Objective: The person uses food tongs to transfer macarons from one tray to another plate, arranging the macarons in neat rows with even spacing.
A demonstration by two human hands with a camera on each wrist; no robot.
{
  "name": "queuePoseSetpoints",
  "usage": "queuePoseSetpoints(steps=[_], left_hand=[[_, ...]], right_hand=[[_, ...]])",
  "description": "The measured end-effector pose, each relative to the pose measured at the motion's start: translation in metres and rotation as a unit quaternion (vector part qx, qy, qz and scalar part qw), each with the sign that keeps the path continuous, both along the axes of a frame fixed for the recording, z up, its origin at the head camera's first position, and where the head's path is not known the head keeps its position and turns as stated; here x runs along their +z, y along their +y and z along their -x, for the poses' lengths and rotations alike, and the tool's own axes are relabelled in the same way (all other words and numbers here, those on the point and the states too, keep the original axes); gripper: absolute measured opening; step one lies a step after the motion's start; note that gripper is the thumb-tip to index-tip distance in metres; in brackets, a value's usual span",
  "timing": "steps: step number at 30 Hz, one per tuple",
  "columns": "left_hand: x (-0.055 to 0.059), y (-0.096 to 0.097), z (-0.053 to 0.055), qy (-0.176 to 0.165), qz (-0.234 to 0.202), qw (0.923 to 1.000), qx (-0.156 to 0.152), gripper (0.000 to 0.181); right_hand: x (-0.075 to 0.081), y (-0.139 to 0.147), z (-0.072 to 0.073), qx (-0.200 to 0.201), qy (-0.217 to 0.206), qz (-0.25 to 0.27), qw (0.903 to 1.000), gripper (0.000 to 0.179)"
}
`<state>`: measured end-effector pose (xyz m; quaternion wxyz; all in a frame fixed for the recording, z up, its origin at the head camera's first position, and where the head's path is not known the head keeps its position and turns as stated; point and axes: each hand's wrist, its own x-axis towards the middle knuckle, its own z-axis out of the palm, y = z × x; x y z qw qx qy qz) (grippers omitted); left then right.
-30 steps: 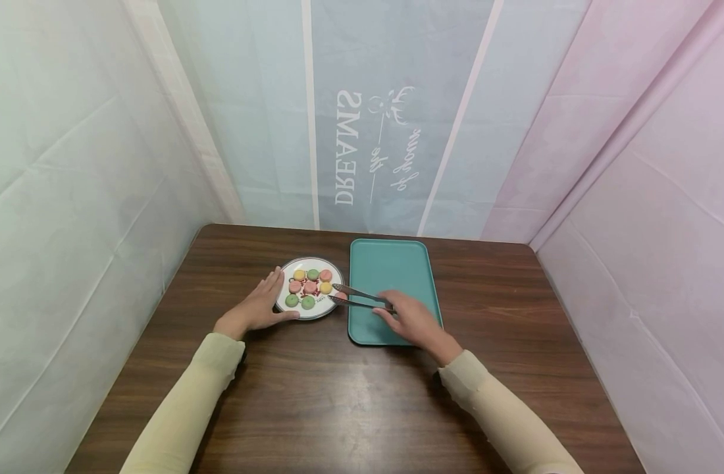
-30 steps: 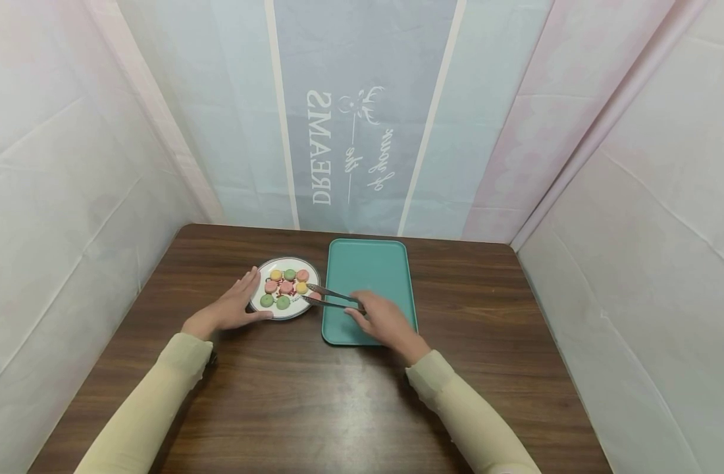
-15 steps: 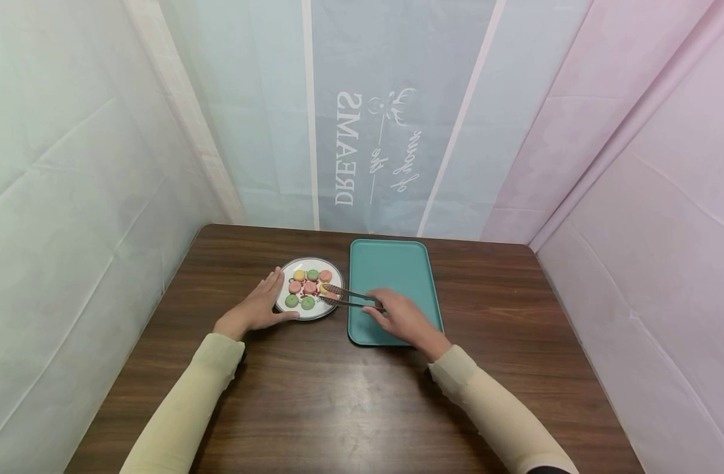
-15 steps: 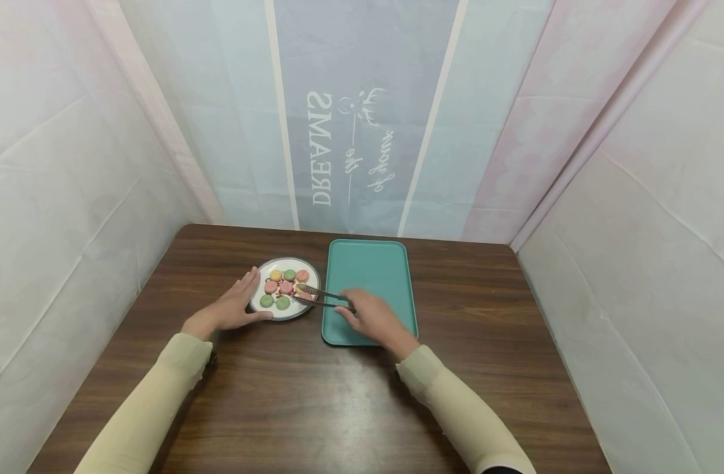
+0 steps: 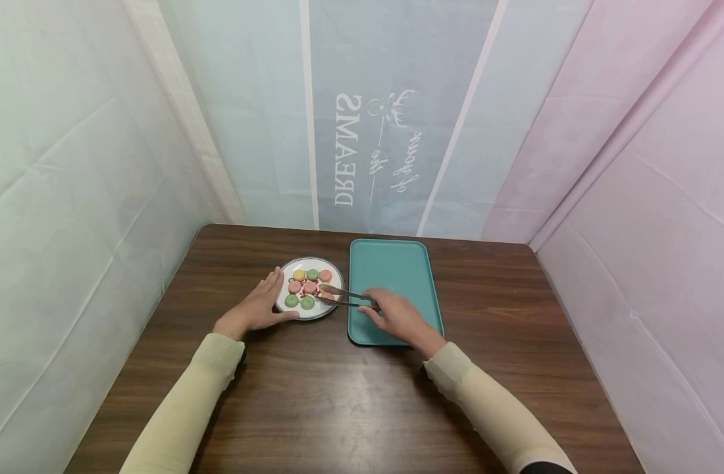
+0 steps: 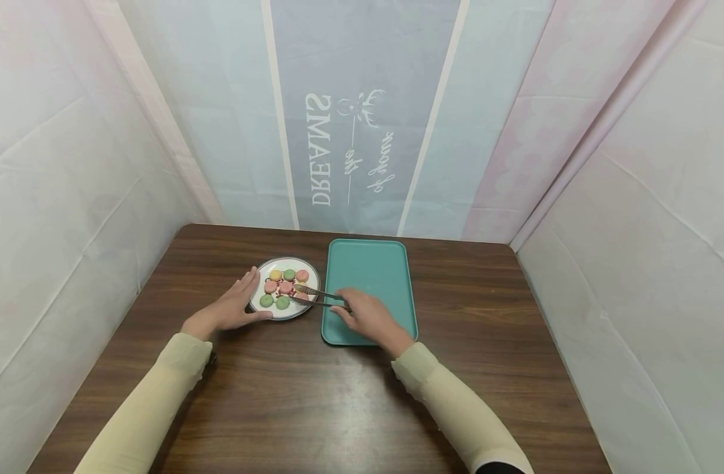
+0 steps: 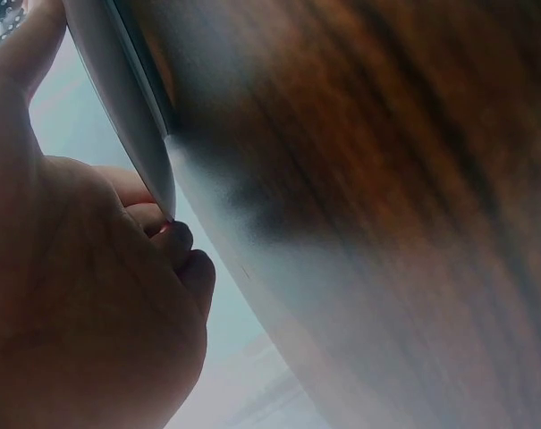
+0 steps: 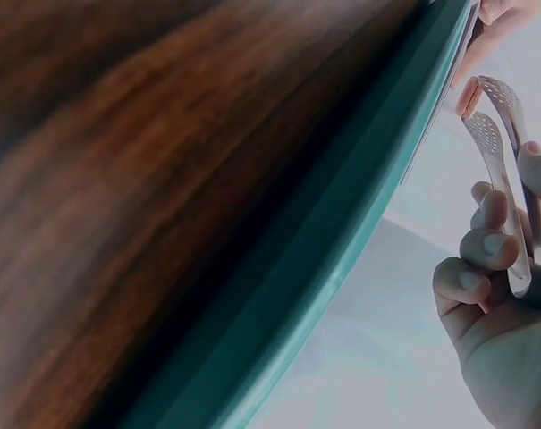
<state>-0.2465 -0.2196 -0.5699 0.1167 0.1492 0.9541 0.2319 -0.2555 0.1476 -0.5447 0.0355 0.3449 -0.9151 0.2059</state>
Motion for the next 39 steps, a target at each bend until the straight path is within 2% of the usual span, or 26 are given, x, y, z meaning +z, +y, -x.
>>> queuePoseSetpoints(steps=[7, 39], left_hand=[[-0.005, -0.001, 0.001, 0.004, 0.003, 1.0000, 0.000, 0.120], [-0.011, 0.001, -0.002, 0.014, 0.007, 0.9999, 0.001, 0.120]], right_hand=[[-0.004, -0.005, 0.001, 0.002, -0.006, -0.009, 0.9999, 0.039], [-0.012, -0.013, -0.002, -0.002, -0.032, -0.018, 0.9993, 0.042]])
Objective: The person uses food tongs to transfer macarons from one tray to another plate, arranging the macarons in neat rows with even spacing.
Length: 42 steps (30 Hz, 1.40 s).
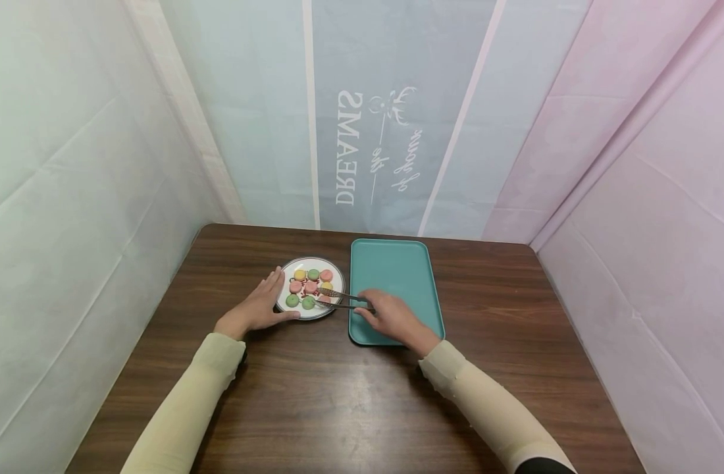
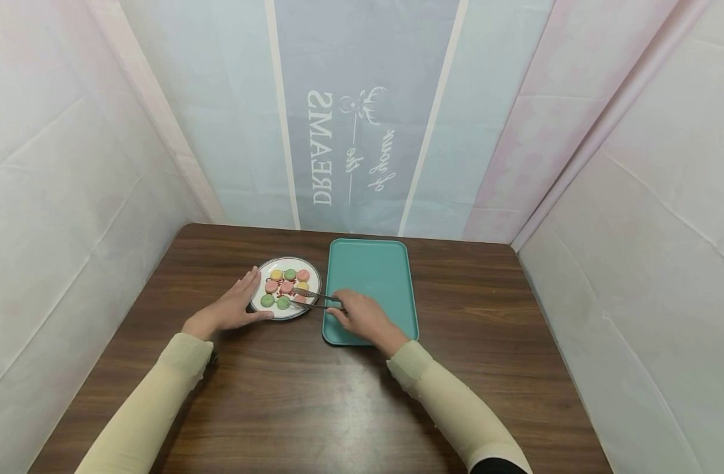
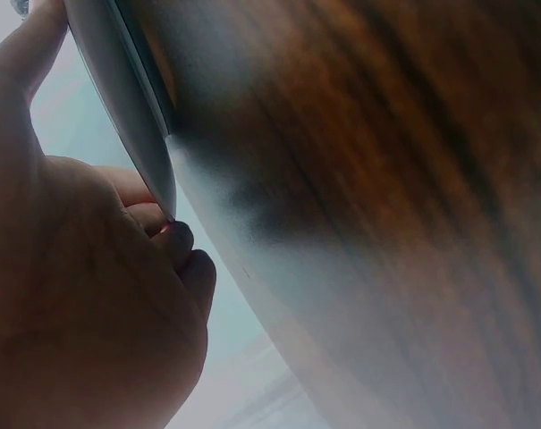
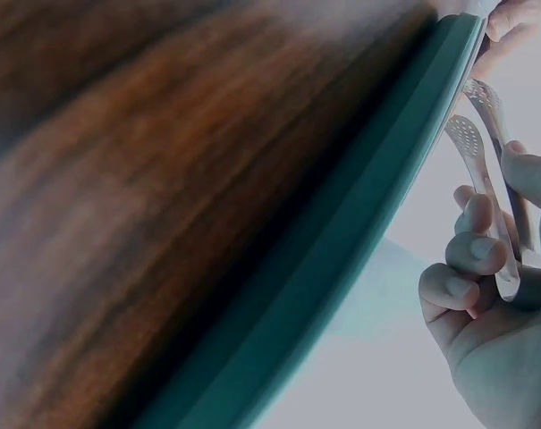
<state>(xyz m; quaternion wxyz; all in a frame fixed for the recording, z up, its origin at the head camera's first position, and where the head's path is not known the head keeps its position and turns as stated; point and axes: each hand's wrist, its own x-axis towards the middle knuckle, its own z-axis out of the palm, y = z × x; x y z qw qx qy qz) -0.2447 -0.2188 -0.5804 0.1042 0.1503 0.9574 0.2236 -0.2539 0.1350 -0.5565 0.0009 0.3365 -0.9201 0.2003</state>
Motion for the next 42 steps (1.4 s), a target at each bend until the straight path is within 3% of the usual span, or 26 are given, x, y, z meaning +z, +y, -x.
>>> queuePoseSetpoints(steps=[42], left_hand=[[0.0050, -0.0008, 0.0024, -0.018, 0.003, 0.9998, 0.002, 0.122]], right_hand=[[0.0038, 0.0046, 0.0039, -0.011, -0.004, -0.012, 0.9999, 0.042]])
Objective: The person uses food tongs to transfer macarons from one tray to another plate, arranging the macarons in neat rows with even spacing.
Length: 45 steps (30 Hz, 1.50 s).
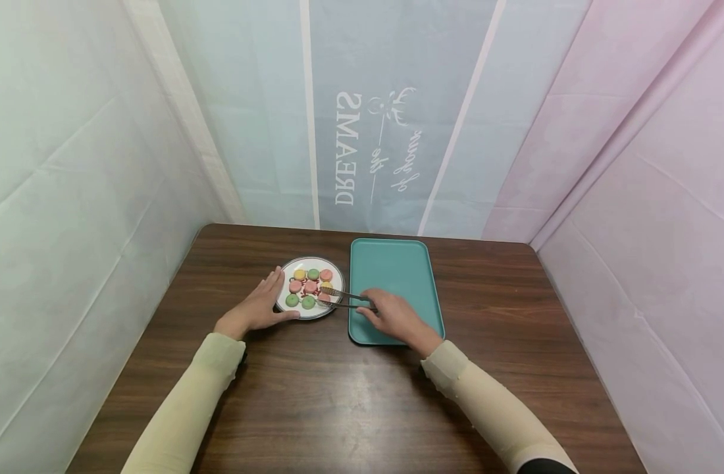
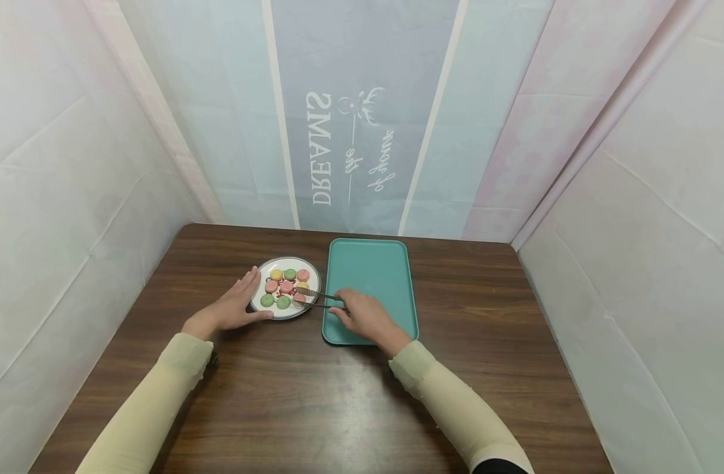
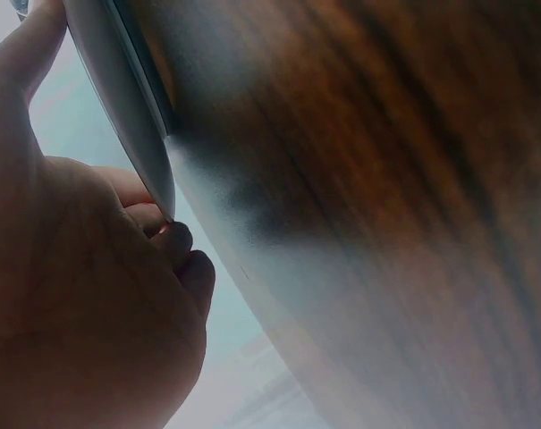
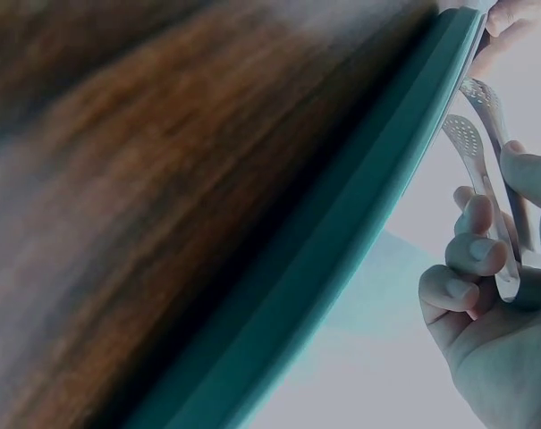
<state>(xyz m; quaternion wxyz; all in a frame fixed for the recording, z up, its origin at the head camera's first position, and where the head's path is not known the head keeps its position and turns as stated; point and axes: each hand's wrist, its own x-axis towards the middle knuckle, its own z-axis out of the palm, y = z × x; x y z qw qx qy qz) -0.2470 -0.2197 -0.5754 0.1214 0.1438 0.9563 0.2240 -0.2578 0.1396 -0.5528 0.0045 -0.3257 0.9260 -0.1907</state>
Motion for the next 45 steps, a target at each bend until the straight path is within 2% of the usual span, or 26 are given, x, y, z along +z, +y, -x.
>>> queuePoseSetpoints(steps=[12, 21, 32, 45], left_hand=[[0.002, 0.000, 0.001, 0.002, -0.004, 1.0000, 0.002, 0.122], [0.006, 0.001, 0.000, 0.004, -0.002, 1.0000, 0.004, 0.123], [0.007, -0.004, -0.006, 0.024, 0.009, 0.9995, 0.016, 0.118], [0.009, -0.015, -0.013, 0.052, 0.010, 0.9983, 0.024, 0.122]], right_hand=[[0.006, 0.004, 0.000, -0.002, 0.003, 0.010, 0.9999, 0.043], [0.009, 0.017, -0.003, -0.037, -0.014, 0.042, 0.9983, 0.043], [0.008, 0.047, -0.006, -0.077, -0.019, 0.068, 0.9945, 0.042], [0.006, 0.099, -0.007, -0.151, 0.006, 0.078, 0.9855, 0.041]])
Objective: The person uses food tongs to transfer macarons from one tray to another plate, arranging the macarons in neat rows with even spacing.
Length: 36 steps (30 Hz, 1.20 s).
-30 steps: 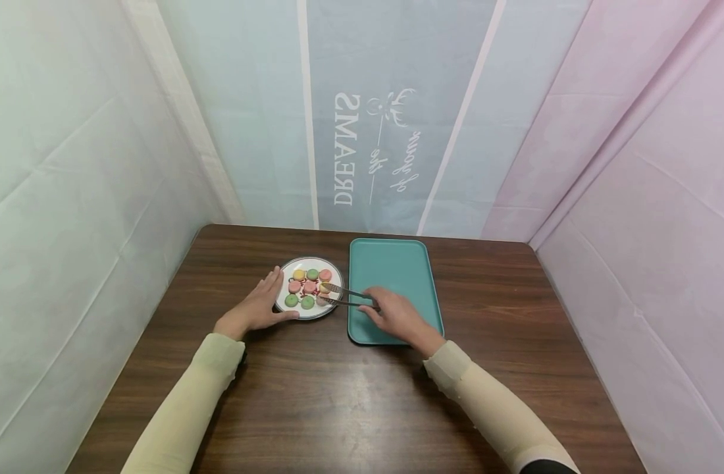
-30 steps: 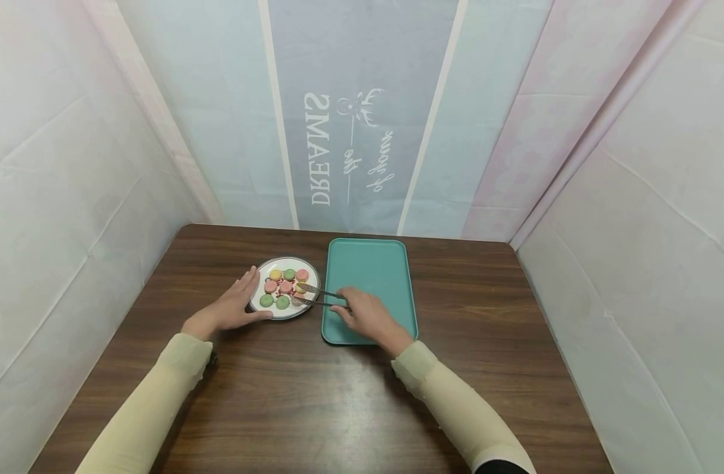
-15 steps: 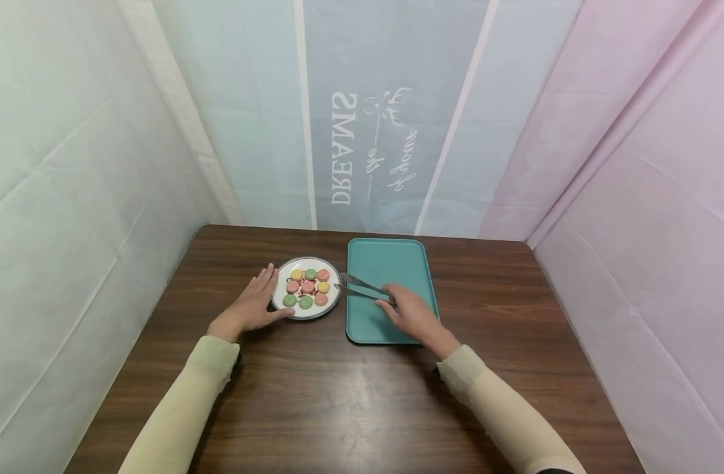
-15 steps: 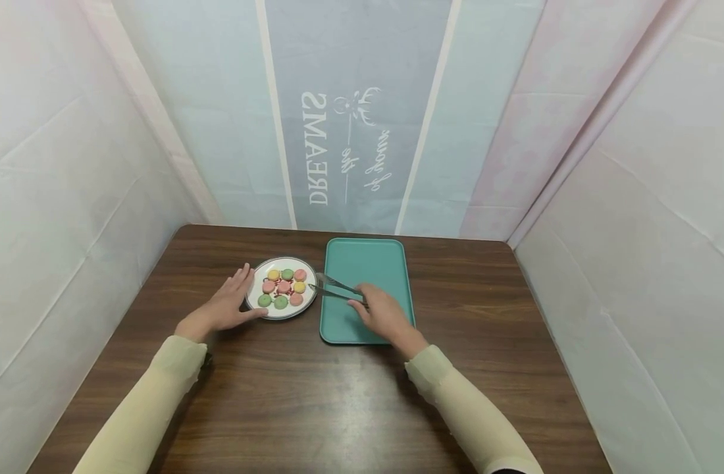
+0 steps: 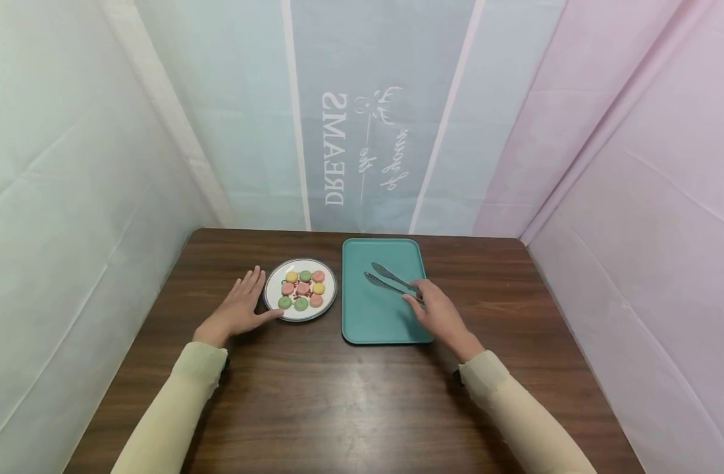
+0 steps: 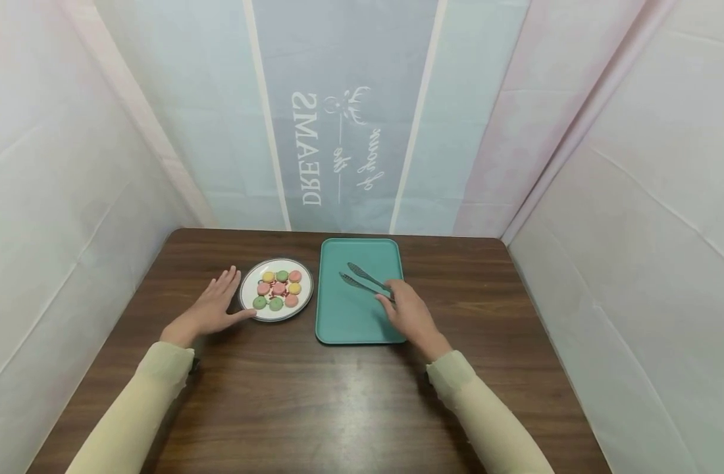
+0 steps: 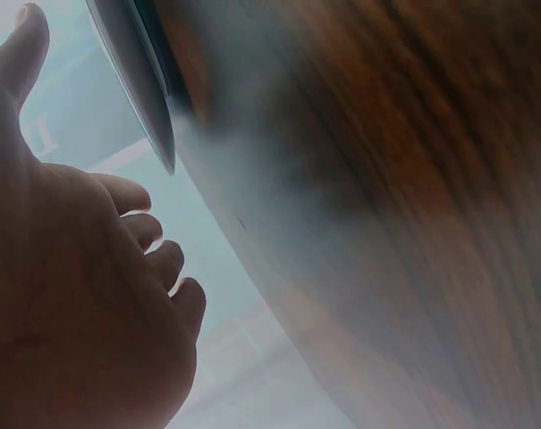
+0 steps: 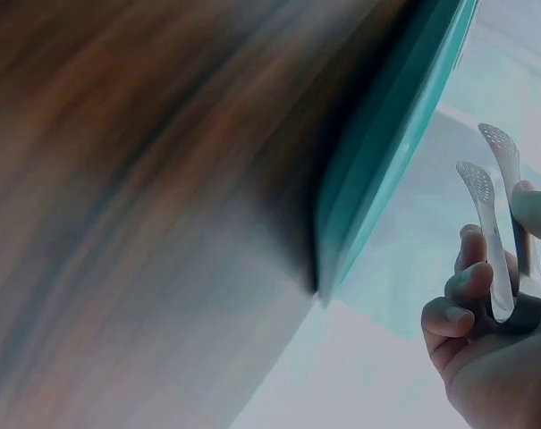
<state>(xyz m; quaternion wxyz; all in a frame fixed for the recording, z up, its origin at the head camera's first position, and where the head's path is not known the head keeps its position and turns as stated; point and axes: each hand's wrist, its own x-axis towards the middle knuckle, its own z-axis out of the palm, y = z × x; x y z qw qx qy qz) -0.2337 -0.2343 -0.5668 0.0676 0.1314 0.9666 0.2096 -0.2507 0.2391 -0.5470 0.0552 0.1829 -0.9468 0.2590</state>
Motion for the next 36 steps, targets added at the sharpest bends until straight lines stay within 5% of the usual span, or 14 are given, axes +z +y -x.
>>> queuePoseSetpoints(steps=[21, 36], left_hand=[[-0.003, -0.013, -0.011, -0.022, 0.013, 0.9994, 0.023, 0.123], [0.002, -0.014, -0.013, -0.016, 0.019, 0.9991, 0.033, 0.119]], right_hand=[[-0.010, 0.074, -0.003, -0.078, -0.034, 0.038, 0.9956, 0.043], [-0.016, 0.094, -0.001, -0.124, -0.075, 0.017, 0.9893, 0.044]])
